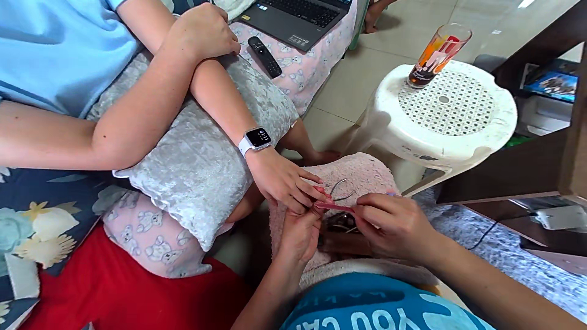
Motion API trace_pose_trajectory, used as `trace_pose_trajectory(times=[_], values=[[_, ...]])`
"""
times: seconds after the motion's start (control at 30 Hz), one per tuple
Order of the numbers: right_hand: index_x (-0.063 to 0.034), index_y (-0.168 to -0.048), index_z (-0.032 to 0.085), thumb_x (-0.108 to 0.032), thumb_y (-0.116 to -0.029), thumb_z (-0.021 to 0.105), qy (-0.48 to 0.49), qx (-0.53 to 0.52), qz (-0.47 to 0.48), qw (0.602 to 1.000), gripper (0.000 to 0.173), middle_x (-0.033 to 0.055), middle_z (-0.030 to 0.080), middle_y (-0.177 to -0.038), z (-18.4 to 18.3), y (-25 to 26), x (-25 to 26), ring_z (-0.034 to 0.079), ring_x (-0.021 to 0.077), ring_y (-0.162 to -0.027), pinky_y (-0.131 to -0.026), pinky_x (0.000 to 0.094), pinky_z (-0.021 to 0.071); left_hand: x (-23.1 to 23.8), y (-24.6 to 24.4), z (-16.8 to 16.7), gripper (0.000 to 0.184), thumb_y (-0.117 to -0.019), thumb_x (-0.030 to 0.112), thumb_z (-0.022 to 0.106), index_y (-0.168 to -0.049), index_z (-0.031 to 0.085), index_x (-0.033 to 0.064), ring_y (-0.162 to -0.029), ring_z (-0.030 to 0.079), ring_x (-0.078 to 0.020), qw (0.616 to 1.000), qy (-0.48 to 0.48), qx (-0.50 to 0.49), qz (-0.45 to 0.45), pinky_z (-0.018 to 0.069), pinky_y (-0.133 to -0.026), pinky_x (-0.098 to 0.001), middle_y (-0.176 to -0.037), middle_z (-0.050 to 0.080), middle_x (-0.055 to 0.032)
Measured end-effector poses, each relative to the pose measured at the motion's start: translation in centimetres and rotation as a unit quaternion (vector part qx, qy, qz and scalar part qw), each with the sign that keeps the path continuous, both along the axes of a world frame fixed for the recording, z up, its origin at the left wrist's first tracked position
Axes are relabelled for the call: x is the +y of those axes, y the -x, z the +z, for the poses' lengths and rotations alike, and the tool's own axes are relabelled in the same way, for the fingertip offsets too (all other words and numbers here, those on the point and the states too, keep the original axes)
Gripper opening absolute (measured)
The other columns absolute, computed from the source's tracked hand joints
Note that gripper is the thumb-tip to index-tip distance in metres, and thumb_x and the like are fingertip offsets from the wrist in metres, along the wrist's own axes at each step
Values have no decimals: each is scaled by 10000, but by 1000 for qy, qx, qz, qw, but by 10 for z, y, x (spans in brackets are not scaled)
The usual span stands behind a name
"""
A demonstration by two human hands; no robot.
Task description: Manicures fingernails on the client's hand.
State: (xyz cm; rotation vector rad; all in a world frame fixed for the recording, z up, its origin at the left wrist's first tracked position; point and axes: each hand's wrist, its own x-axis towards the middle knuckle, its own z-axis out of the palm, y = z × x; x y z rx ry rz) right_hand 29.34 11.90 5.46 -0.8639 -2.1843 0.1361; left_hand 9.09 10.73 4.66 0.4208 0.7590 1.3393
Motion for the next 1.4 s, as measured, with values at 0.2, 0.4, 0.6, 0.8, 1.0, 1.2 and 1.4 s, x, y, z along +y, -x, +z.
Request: trace_pose_trajectory(times=[0.2,0.4,0.6,0.8,1.0,1.2,1.4], values=[[-72,-885,689,-134,-979,583,-13,-1,14,1000,155,96,689,-838,7,25,8,658,191,-683,-516,307,491,-1,-3,0,228,-922,-143,581,-1068,668,8,-900,725,-149,1000,12,24,10,604,-853,-311,-987,741,-88],[-72,-963,716,-109,-1006,530,-15,-65,-42,997,194,133,744,-970,2,-21,22,734,273,-799,-587,419,581,-2,6,-2,201,-923,-110,618,-1092,665,-11,-914,715,-176,1000,-5,-9,-20,587,-899,-338,-991,728,-106],[-66,-1053,759,-55,-1016,527,-27,-16,-53,998,236,161,751,-1057,6,-32,33,737,254,-967,-796,369,602,-2,16,-7,281,-877,53,778,-1136,677,20,-960,719,-198,994,-7,-80,-76,584,-926,-357,-1053,726,-117],[-88,-1103,729,-51,-1025,555,-22,6,84,996,194,135,732,-1113,4,-6,41,685,227,-1131,-992,323,550,-5,16,3,124,-945,-23,647,-1052,691,20,-821,720,-152,996,49,-43,-57,608,-817,-302,-898,727,-83],[-74,-1067,749,-284,-1002,682,-14,30,102,994,230,113,709,-1112,4,2,49,635,228,-1199,-1053,351,509,-5,17,4,126,-949,-26,639,-1043,707,23,-820,723,-136,996,47,-40,-57,607,-801,-286,-906,740,-81],[-73,-1053,753,-278,-994,693,-6,45,104,994,221,105,702,-1110,4,3,53,628,215,-1201,-1054,342,503,-5,17,5,128,-956,-54,604,-1018,694,12,-812,721,-139,996,55,-40,-54,609,-792,-286,-901,734,-90],[-49,-986,763,-263,-974,718,3,52,104,993,219,117,707,-1088,6,2,60,639,211,-1179,-1039,324,516,-4,17,4,125,-938,-66,623,-999,699,12,-820,718,-141,997,48,-40,-50,607,-802,-287,-909,733,-92]])
